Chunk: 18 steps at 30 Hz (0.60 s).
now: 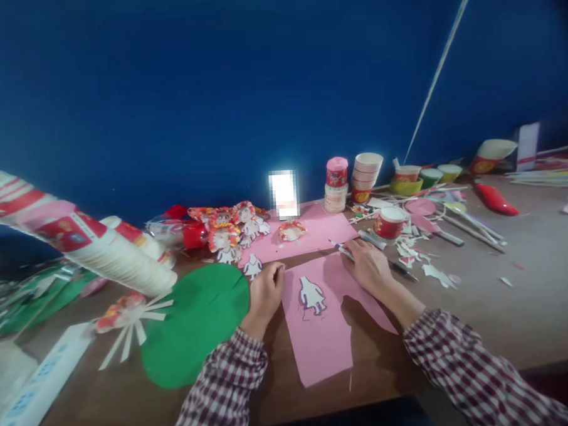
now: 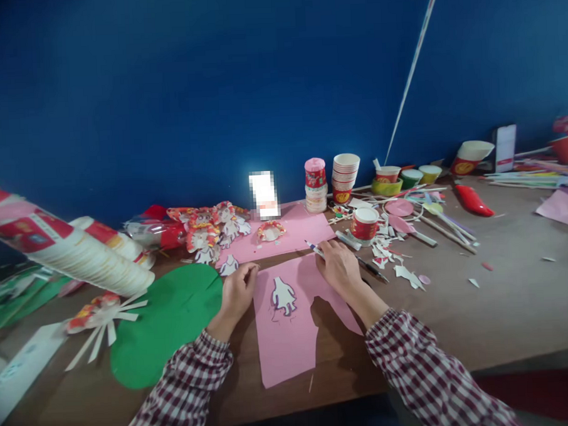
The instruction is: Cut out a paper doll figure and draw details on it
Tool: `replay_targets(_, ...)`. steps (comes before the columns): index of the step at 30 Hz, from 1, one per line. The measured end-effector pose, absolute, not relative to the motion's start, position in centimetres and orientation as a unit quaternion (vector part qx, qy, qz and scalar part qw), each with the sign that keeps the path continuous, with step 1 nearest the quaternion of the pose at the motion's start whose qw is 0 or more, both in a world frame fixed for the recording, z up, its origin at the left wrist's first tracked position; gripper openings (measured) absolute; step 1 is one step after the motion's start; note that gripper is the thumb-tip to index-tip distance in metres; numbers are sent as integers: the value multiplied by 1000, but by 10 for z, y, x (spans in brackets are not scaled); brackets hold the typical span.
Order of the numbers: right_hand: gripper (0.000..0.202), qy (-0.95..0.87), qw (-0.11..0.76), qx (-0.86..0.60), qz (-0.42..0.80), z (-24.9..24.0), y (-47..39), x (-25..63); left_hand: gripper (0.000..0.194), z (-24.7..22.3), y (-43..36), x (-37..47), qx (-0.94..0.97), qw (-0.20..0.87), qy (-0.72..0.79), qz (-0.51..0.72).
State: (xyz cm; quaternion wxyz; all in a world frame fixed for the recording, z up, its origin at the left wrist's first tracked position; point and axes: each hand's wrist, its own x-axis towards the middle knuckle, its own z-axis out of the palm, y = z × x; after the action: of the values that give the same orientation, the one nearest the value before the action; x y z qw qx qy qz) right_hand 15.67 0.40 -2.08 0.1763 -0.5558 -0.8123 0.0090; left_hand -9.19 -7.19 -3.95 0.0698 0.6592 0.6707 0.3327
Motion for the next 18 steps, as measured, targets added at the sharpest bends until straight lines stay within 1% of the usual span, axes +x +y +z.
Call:
replay_targets(10, 20, -786, 143, -601, 15, -20, 7, 169, 19, -42, -85, -86, 668, 74, 670, 315)
replay_targets(13, 21, -773, 118, -623, 16, -21, 8, 172, 15, -44, -90, -85, 679, 82, 660, 310)
replay_targets(18, 23, -779, 88, -620, 13, -24, 9, 175, 14, -44, -96, -84, 677, 84, 662, 309)
